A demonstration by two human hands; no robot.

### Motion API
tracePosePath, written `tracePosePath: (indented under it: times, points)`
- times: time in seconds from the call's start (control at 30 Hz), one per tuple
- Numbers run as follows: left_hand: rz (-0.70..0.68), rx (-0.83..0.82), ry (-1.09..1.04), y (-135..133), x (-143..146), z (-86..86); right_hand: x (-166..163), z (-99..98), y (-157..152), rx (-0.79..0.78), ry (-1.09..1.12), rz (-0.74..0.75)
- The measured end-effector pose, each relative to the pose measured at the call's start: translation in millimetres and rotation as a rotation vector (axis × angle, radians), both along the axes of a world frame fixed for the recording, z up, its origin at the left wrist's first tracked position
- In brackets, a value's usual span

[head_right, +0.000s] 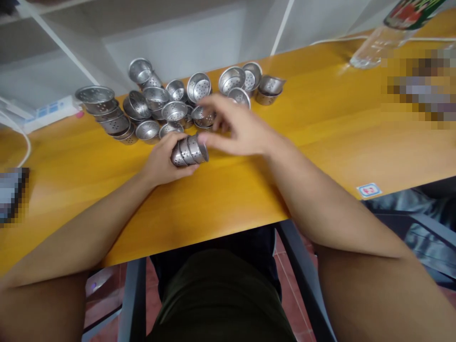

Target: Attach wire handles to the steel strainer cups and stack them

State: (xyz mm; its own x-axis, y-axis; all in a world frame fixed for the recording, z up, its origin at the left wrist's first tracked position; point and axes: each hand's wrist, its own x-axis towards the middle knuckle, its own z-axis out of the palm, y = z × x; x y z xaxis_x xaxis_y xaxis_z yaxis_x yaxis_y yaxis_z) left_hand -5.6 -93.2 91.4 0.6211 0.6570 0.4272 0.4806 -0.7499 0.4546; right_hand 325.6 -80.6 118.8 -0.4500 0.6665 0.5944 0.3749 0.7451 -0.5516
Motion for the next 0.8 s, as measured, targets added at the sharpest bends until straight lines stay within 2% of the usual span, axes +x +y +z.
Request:
tracePosePath:
  times: [0.07, 0.17, 0.33, 0.53, 0.8]
  points:
    - [0.017, -0.011, -0.005, -1.2, 1.6, -1.8, -27.6, -4.3, -17.7, -0.014, -0.105, 0.099]
    - [0.034, -0.026, -0.047, 0.0, 2.2, -5.8, -45.2, -16.2, -23.5, -0.039, -0.125, 0.112]
    - [0.051, -0.137, -0.151, 0.0, 5.0, -4.2, -48.0, -28.8, -13.2, -0.029, -0.009, 0.071]
    - [-0.011, -0.241, -0.239, 0.3, 7.4, 1.3, -53.9, -31.6, -15.9, 0.024, 0.045, 0.061]
    - [-0.018, -0.356, -0.254, 1.2, 8.4, 5.0, -54.9, -37.7, -15.2, 0.033, 0.06, 0.05]
